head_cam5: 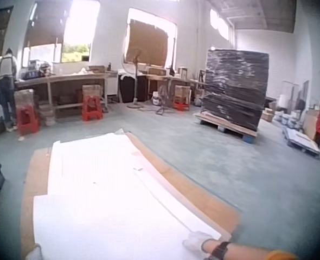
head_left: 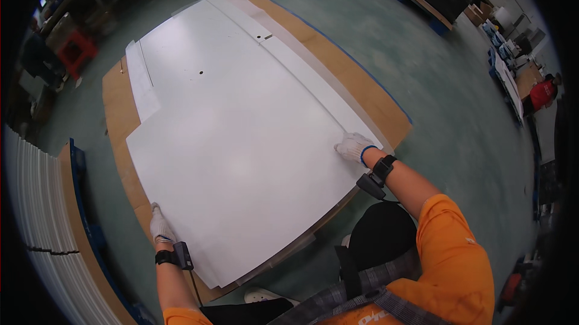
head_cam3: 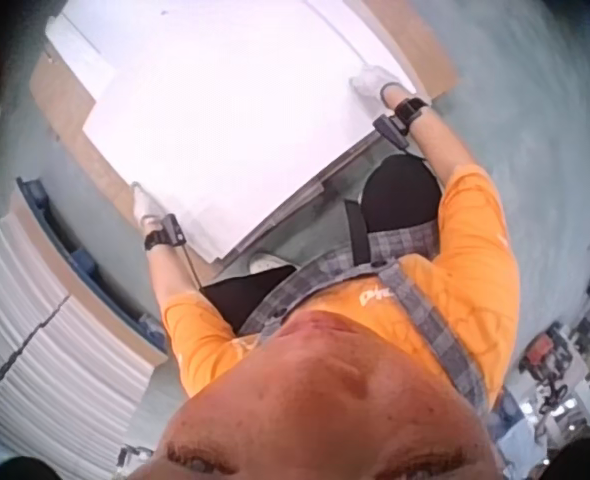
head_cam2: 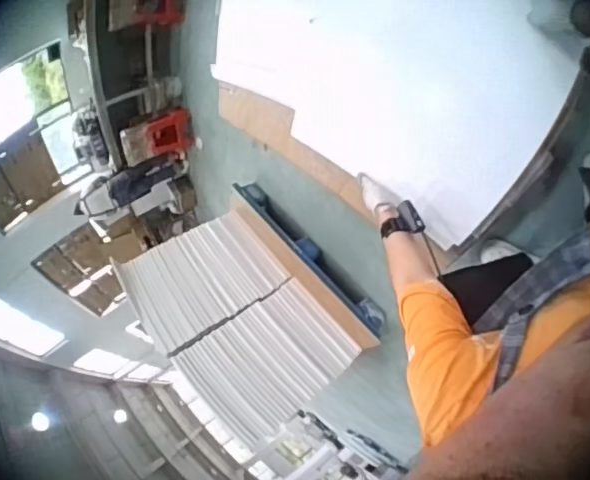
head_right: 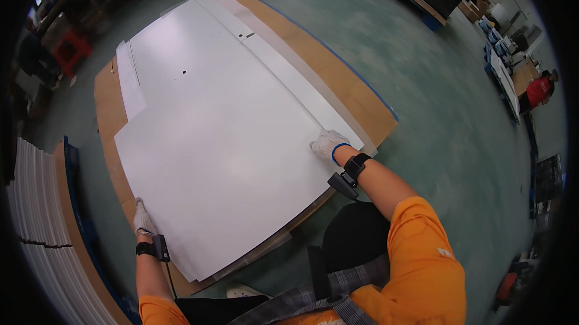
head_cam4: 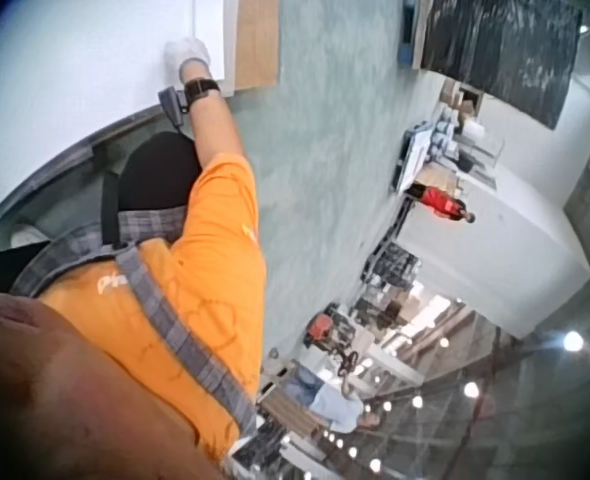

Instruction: Sorting and stacking white melamine-faced furniture panels in a workshop.

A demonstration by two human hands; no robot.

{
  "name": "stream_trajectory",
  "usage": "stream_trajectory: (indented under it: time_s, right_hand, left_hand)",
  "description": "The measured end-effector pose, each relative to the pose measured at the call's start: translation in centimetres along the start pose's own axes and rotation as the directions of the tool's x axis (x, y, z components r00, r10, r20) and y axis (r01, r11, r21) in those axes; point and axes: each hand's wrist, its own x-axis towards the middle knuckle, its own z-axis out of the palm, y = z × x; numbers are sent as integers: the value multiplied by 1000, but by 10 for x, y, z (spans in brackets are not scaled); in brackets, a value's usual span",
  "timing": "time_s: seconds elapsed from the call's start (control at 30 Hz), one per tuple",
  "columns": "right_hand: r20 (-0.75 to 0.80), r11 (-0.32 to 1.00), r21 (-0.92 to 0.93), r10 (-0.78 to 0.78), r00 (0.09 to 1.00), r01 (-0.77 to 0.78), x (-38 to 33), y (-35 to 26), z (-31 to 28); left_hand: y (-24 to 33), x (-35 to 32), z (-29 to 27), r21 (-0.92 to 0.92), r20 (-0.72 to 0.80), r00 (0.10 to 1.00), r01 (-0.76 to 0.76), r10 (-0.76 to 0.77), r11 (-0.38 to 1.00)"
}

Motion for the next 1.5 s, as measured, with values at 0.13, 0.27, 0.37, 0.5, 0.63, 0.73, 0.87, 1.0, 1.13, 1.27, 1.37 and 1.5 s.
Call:
stream_trajectory:
  time_s: [0.13,0.27,0.37,0.5,0.63,0.73,0.87,1.0,1.13,1.27,1.37,1.5]
  right_hand:
    - [64,966,-190,-164,984,173,-12,2,-31]
    - [258,834,439,241,936,-336,-32,-3,-64]
    - [-224,972,191,178,958,-136,-19,26,-51]
    - [-167,990,4,136,976,-138,-2,50,-27]
    - [-141,990,17,138,980,-137,-2,36,-28]
    - [-117,993,6,121,986,-121,-5,44,-30]
    - [-125,995,9,98,987,-98,-6,60,-23]
    - [-160,994,16,105,981,-104,-11,57,-22]
    - [-31,988,68,141,990,-139,-14,46,-37]
    - [-126,1000,16,27,992,-25,-2,71,-30]
    - [-44,987,155,-21,999,28,0,82,-29]
    - [-26,886,443,-137,990,134,-8,104,-26]
  left_hand:
    - [6,-7,6,95,-43,999,22,-18,995]
    - [0,0,-7,43,-27,1000,18,-16,999]
    - [3,0,-4,88,-7,1000,-22,23,996]
    - [9,-8,9,96,-5,1000,21,-21,995]
    - [6,7,-7,104,-49,998,-26,32,994]
    - [7,-2,2,95,-58,997,-36,42,995]
    - [19,-21,12,170,-80,997,15,-1,985]
    - [21,-25,12,177,-135,991,11,13,984]
    - [15,-4,2,187,-107,994,2,18,982]
    - [12,13,0,175,-82,996,49,-35,983]
    - [15,19,-3,249,-124,992,38,-7,968]
    - [10,18,1,228,-69,997,-20,37,973]
